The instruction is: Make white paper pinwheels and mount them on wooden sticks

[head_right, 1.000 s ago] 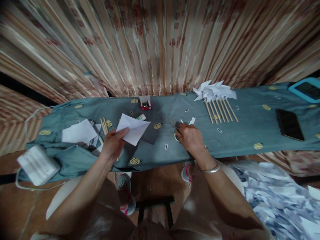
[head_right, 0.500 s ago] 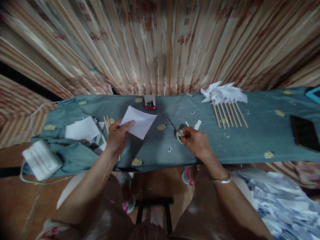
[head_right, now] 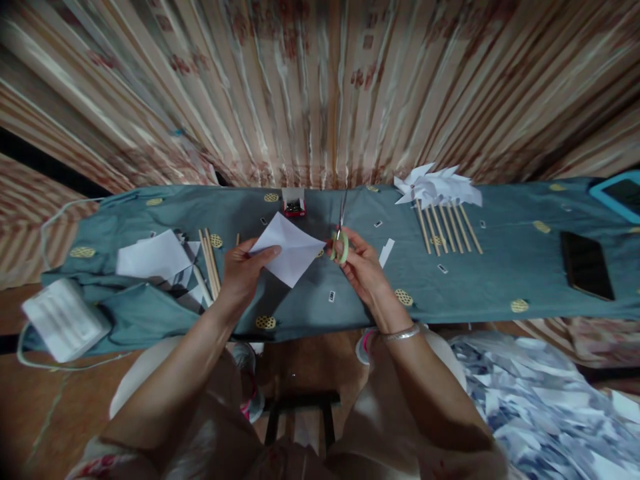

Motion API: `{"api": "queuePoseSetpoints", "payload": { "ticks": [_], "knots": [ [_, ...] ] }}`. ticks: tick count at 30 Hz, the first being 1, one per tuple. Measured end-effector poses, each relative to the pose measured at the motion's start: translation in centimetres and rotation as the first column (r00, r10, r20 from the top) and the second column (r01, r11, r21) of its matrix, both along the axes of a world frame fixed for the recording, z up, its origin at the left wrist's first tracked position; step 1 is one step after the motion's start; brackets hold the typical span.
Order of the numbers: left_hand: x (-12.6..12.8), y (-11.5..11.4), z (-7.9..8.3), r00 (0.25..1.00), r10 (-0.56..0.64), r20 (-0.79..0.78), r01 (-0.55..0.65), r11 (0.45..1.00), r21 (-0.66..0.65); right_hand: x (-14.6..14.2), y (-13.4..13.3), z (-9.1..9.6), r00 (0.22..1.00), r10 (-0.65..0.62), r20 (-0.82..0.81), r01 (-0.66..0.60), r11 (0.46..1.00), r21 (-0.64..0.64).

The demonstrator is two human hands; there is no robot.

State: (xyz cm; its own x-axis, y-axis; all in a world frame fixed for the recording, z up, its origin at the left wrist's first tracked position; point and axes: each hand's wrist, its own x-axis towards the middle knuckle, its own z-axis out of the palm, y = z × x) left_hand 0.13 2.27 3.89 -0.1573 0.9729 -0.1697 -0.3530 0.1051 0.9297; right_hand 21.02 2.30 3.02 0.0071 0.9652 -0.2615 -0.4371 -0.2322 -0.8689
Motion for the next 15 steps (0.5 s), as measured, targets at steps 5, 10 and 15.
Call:
{"api": "queuePoseSetpoints", "payload": {
  "ticks": [5,10,15],
  "knots": [
    [0.3,0.0,0.2,0.998,-0.011,-0.064,0.009,1.0,-0.024,-1.5,0.3,0.0,0.997,-0.008,0.071,0.008,1.0,0.002],
    [0.8,-0.4,-0.2,0.997,-0.028,0.074,0.033,0.997,-0.066,-1.7,1.0,-0.5,0.996,-0.019,0.087,0.019,1.0,-0.005],
    [1.3,-0.6,-0.9,0.988,-0.036,0.152,0.059,0.986,-0.154,-1.7,1.3,-0.8,0.99,-0.028,0.139,0.022,0.999,0.044]
  ]
}}
